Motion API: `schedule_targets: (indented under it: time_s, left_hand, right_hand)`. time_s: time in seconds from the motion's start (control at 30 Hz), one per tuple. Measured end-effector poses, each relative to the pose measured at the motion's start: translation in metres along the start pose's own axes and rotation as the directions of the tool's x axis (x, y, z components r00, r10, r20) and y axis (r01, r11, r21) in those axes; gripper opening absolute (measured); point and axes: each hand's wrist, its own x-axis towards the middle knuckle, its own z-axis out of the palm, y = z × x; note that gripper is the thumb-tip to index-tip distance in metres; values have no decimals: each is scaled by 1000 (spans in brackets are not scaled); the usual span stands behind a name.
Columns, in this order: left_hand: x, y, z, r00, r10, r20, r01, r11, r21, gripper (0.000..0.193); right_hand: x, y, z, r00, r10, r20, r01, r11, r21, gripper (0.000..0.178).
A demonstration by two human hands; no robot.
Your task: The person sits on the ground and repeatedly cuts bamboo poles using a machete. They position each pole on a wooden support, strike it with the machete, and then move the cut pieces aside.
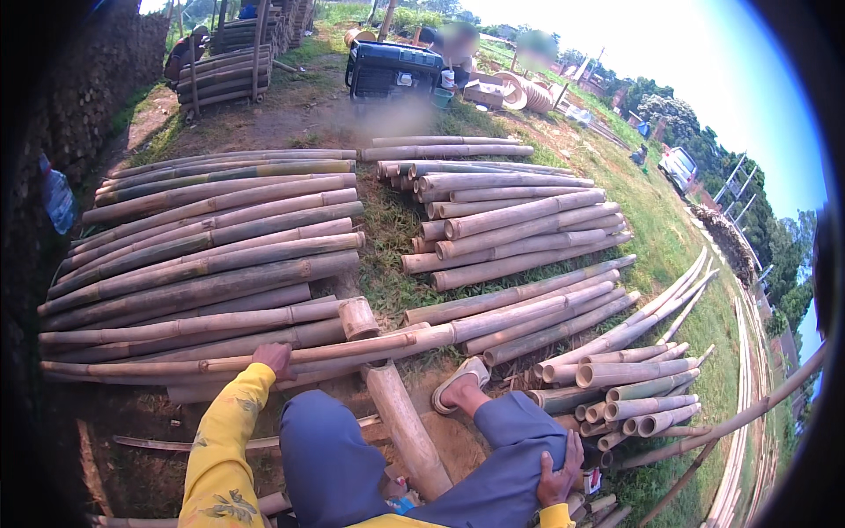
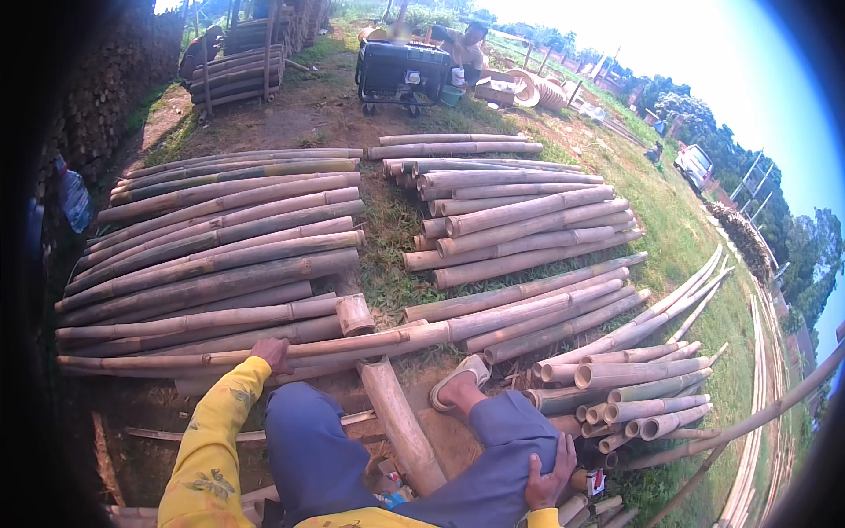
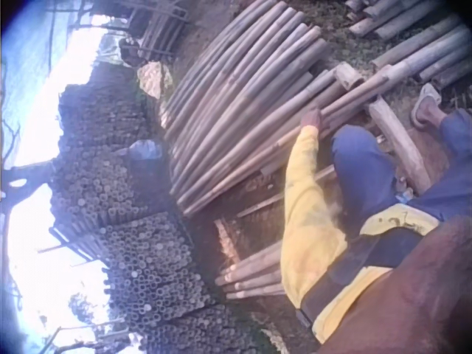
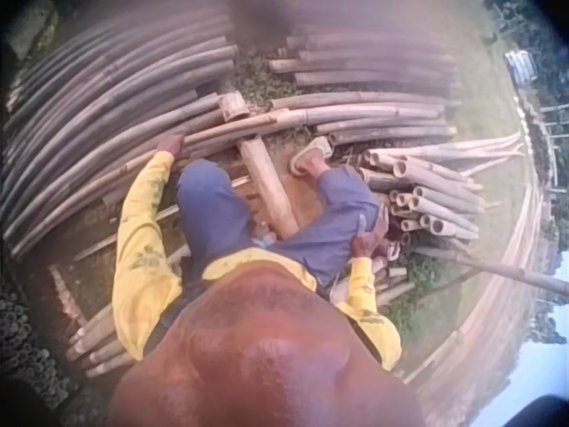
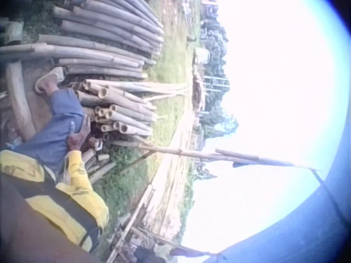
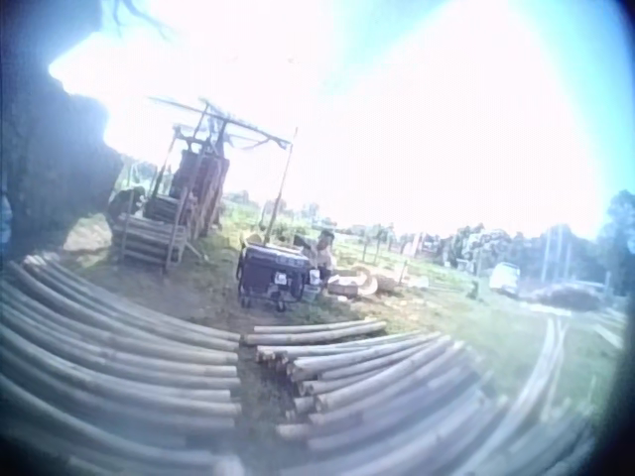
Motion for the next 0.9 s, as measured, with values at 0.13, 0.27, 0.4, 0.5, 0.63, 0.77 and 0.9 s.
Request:
schedule_targets:
  time_s: [0.13, 0.27, 0.4, 0.5, 0.63, 0.77, 0.9]
  left_hand:
    - [7, -5, 0, 1000, -11, 10, 11, 1000, -8, 68]
    - [17, -11, 5, 998, -2, 59, 4, 999, -33, 71]
    - [16, -8, -3, 992, -41, 119, 47, 998, -50, 72]
    - [6, -5, -11, 998, -14, 65, 19, 996, -85, 75]
    - [19, 5, -2, 997, 51, 51, -48, 997, -58, 87]
    - [6, -20, -7, 999, -14, 40, 20, 988, -151, 97]
    - [8, 15, -19, 995, 99, 26, -89, 962, -257, 97]
  right_hand:
    - [-18, -16, -6, 999, 22, 40, -25, 997, 67, 92]
    - [-61, -3, -3, 988, 132, 75, -147, 954, 260, 95]
    - [-96, -8, 2, 937, 312, 160, -350, 820, 452, 91]
    - [-112, -10, 6, 908, 376, 187, -419, 779, 467, 88]
    - [-125, 2, 16, 867, 467, 175, -492, 748, 445, 84]
    - [-143, 4, 30, 837, 489, 245, -547, 733, 405, 79]
    - [-156, 18, 19, 812, 544, 211, -582, 721, 377, 75]
